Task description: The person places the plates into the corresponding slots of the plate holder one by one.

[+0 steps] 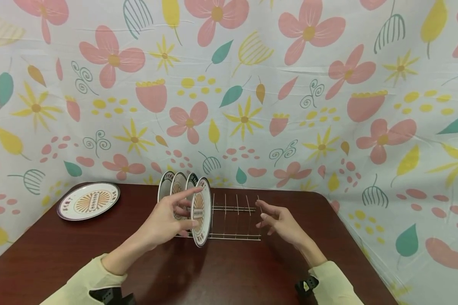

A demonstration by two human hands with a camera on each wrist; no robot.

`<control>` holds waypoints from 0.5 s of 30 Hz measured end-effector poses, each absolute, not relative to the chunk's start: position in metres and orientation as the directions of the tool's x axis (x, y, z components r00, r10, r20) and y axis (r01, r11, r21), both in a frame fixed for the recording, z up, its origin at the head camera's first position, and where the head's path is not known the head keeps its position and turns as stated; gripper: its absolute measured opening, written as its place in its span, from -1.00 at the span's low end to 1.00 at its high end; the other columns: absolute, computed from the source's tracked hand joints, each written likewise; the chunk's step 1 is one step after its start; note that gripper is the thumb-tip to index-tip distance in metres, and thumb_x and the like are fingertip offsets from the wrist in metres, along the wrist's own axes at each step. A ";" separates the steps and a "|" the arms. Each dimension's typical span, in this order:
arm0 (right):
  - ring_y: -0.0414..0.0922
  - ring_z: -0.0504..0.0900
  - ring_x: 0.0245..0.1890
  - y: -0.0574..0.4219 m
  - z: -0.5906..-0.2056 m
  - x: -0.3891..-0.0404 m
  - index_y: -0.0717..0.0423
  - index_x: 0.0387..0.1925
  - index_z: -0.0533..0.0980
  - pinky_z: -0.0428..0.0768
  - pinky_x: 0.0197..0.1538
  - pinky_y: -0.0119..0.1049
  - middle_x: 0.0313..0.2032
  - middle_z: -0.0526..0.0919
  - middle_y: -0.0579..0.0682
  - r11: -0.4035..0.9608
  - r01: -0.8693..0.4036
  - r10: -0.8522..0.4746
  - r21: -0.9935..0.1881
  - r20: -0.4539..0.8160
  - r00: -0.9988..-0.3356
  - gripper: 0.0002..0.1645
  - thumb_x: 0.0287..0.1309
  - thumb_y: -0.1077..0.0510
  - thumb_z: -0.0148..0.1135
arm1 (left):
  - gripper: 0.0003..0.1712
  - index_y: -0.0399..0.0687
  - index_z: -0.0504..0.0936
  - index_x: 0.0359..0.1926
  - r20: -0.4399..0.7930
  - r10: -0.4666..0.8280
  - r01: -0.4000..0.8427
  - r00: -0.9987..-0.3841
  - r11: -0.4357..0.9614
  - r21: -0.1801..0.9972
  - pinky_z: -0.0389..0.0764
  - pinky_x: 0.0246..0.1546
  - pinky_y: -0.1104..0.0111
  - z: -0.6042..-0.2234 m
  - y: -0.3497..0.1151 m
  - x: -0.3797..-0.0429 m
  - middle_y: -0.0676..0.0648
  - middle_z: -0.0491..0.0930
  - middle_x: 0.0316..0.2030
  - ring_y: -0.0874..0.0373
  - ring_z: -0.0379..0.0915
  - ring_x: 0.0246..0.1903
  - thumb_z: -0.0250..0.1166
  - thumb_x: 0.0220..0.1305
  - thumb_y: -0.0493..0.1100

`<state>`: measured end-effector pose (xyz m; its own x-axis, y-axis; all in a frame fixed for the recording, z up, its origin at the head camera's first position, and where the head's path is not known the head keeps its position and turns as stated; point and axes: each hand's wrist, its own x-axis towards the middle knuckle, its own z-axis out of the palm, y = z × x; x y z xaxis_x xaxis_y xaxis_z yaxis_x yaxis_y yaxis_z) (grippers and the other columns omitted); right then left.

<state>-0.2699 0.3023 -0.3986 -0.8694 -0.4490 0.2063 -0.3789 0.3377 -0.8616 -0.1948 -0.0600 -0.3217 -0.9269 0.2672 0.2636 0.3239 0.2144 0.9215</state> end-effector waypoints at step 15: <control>0.08 0.79 -0.09 0.301 -0.397 -0.269 0.35 0.55 0.26 0.73 -0.32 -0.11 0.48 0.30 0.39 0.334 -0.383 -0.445 -0.861 0.213 -0.869 -0.39 0.58 0.30 0.07 | -0.11 0.18 0.59 0.41 0.328 0.249 0.395 -0.911 0.304 0.867 0.74 -0.45 0.22 -0.328 -0.047 -0.203 -0.30 0.54 0.03 -0.02 0.68 -0.22 0.55 0.08 -0.50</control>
